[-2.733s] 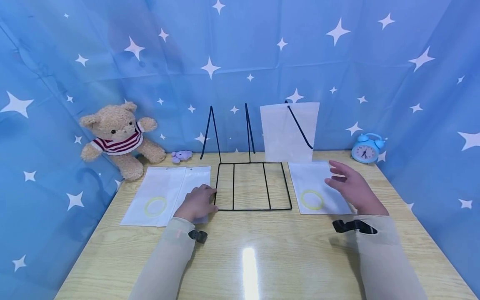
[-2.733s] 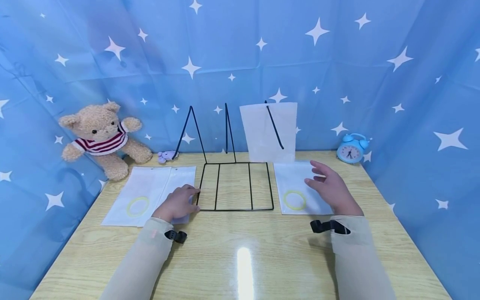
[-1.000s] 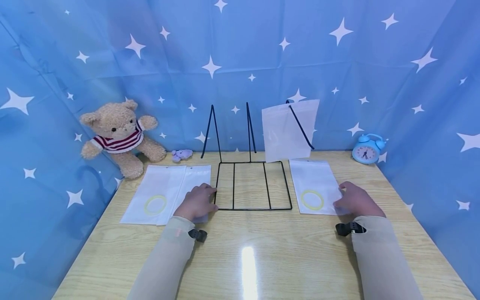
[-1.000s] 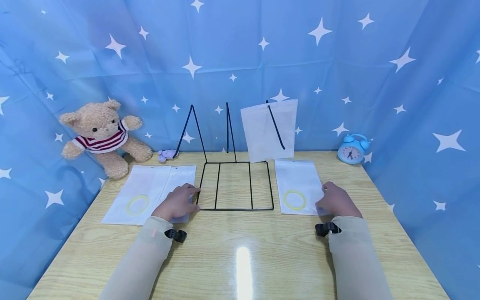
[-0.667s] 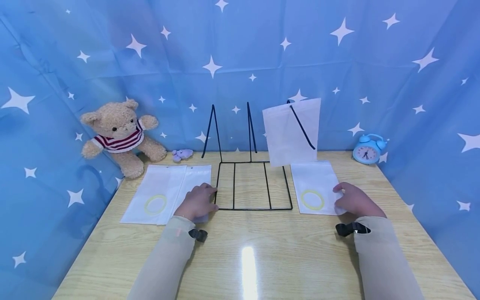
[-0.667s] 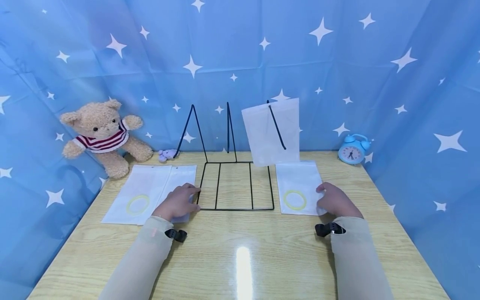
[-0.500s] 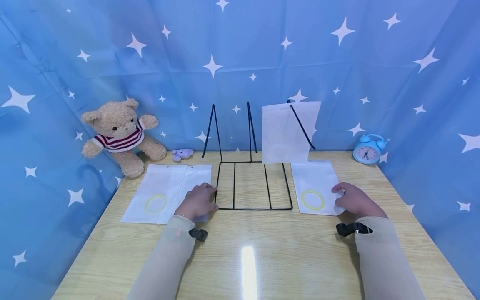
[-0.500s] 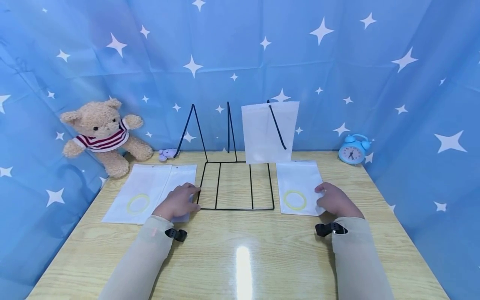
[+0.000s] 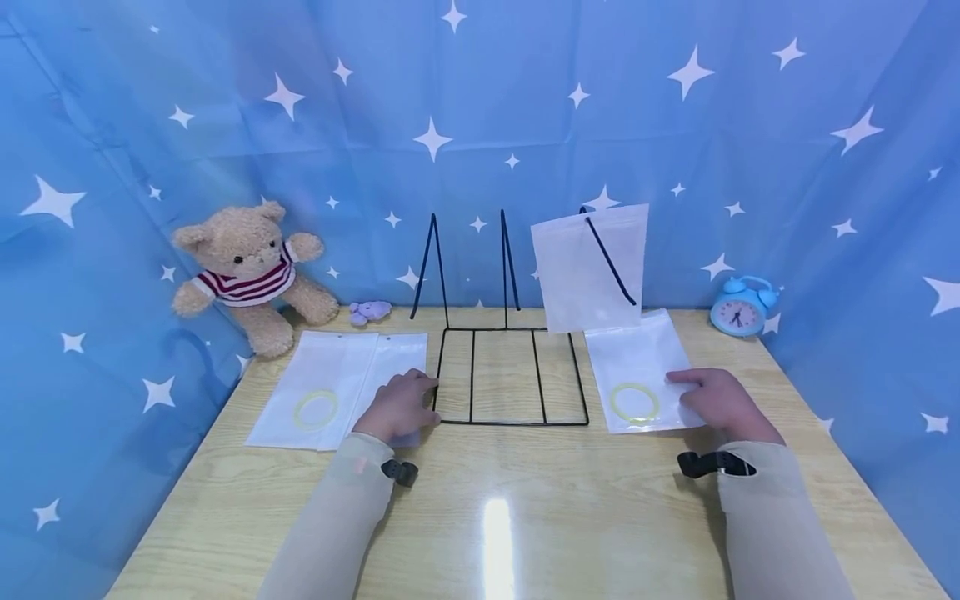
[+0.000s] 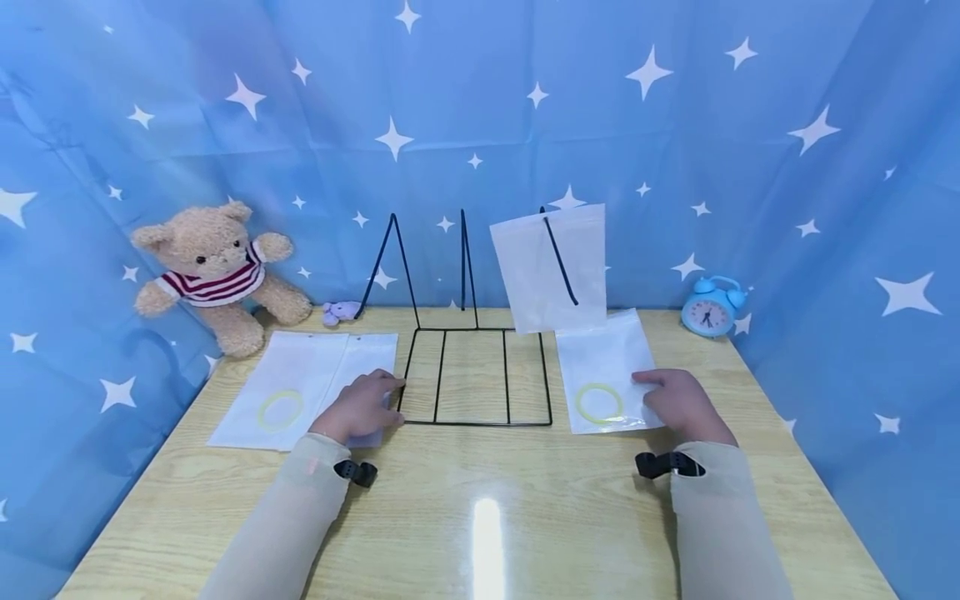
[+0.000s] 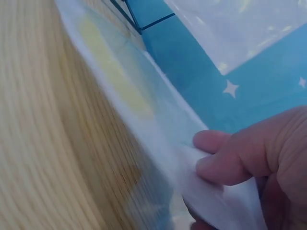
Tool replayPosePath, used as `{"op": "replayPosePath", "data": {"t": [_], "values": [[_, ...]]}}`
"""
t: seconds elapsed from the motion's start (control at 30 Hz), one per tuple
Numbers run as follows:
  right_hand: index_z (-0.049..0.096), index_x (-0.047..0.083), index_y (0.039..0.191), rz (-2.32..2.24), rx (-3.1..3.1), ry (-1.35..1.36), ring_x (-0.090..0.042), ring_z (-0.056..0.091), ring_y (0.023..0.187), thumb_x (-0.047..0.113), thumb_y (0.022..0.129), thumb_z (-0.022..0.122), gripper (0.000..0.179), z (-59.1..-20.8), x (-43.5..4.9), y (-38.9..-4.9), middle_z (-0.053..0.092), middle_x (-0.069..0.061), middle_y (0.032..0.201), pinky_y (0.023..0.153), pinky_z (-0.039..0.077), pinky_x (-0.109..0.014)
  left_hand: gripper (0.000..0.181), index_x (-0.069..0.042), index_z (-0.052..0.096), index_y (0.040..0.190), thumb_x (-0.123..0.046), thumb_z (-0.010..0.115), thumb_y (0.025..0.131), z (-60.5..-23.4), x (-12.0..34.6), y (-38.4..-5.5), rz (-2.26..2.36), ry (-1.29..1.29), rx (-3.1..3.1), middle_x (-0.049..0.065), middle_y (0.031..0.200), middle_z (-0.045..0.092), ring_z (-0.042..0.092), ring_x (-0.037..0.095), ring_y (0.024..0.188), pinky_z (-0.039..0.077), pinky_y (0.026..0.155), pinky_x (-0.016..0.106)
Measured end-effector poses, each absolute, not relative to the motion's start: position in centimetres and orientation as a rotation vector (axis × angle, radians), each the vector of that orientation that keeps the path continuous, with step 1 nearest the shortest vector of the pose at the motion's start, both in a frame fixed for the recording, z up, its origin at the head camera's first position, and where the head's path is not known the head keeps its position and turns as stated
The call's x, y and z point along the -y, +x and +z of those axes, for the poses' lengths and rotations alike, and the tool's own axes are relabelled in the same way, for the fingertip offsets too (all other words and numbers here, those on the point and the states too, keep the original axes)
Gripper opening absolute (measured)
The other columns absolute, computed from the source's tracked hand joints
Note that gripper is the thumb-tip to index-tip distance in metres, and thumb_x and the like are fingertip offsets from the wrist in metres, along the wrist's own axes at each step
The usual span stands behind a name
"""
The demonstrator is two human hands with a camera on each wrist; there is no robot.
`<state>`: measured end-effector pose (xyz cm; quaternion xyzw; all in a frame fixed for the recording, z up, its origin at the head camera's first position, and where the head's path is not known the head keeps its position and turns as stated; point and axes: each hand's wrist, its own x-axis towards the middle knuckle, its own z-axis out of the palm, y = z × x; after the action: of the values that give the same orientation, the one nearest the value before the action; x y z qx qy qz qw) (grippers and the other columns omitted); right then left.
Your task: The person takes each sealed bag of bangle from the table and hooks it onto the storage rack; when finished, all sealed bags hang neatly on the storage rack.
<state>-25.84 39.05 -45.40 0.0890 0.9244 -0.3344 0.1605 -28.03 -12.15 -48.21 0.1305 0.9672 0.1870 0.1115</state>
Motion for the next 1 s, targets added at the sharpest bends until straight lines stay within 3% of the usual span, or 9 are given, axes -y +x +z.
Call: {"op": "replayPosePath", "data": {"t": [0.27,0.4,0.5,0.67,0.77,0.83,0.93,1.0], "values": [[0.050,0.002,0.155,-1.041,-2.752,0.276,-0.057,0.025,0.146,0.005,0.099,0.045,0.056,-45.37,-39.06,-25.39,0.020,-0.036,0.168,0.112,0.029,-0.075,0.066,-0.013,0.058,0.153,-0.032,0.081,0.093,-48.61,12.09,-28.12,0.562,0.387,-2.845,0.011,0.151,0.054,0.051,0.039,0.137,0.043,0.109,0.060],[0.050,0.004,0.155,-1.114,-2.795,0.283,-0.054,0.033,0.139,0.006,0.101,0.044,0.055,-45.58,-39.24,-25.42,0.021,-0.034,0.168,0.099,0.040,-0.063,0.066,-0.014,0.058,0.152,-0.032,0.081,0.093,-48.60,12.12,-28.12,0.557,0.387,-2.851,0.011,0.149,0.056,0.052,0.038,0.135,0.044,0.109,0.060],[0.050,0.008,0.157,-1.187,-2.802,0.321,-0.049,0.037,0.133,0.010,0.103,0.044,0.055,-45.57,-39.22,-25.43,0.020,-0.031,0.170,0.087,0.042,-0.049,0.066,-0.013,0.059,0.151,-0.032,0.081,0.093,-48.50,12.20,-28.08,0.551,0.383,-2.857,0.010,0.148,0.056,0.053,0.038,0.135,0.044,0.108,0.059],[0.050,0.015,0.158,-1.311,-2.808,0.425,-0.039,0.050,0.101,0.019,0.107,0.043,0.052,-45.31,-39.22,-25.11,0.023,-0.028,0.170,0.067,0.043,-0.039,0.065,-0.013,0.059,0.151,-0.032,0.081,0.093,-48.44,12.05,-28.05,0.552,0.384,-2.855,0.010,0.149,0.056,0.052,0.037,0.135,0.044,0.108,0.058],[0.052,0.015,0.157,-1.388,-2.825,0.462,-0.030,0.050,0.080,0.021,0.108,0.043,0.050,-45.23,-39.17,-25.06,0.029,-0.026,0.168,0.060,0.045,-0.035,0.066,-0.013,0.058,0.152,-0.032,0.081,0.093,-48.43,12.02,-28.00,0.548,0.381,-2.854,0.010,0.149,0.056,0.052,0.037,0.136,0.044,0.108,0.058],[0.054,0.015,0.155,-1.443,-2.838,0.496,-0.027,0.050,0.077,0.022,0.108,0.045,0.049,-45.24,-39.17,-25.11,0.031,-0.024,0.167,0.057,0.045,-0.033,0.066,-0.013,0.058,0.152,-0.032,0.081,0.093,-48.40,12.02,-27.96,0.546,0.377,-2.854,0.010,0.150,0.056,0.052,0.037,0.136,0.044,0.108,0.058],[0.056,0.020,0.154,-1.540,-2.830,0.569,-0.022,0.049,0.098,0.023,0.107,0.049,0.047,-45.23,-39.24,-25.21,0.026,-0.016,0.173,0.061,0.046,-0.030,0.066,-0.013,0.058,0.152,-0.032,0.081,0.093,-48.31,12.02,-27.89,0.545,0.374,-2.856,0.010,0.150,0.056,0.052,0.038,0.136,0.044,0.108,0.059],[0.059,0.023,0.152,-1.606,-2.823,0.620,-0.021,0.049,0.095,0.022,0.106,0.051,0.047,-45.21,-39.32,-25.33,0.029,-0.011,0.171,0.059,0.045,-0.030,0.066,-0.013,0.058,0.152,-0.032,0.081,0.093,-48.28,12.04,-27.86,0.543,0.372,-2.859,0.011,0.149,0.056,0.052,0.038,0.136,0.044,0.108,0.059]]}}
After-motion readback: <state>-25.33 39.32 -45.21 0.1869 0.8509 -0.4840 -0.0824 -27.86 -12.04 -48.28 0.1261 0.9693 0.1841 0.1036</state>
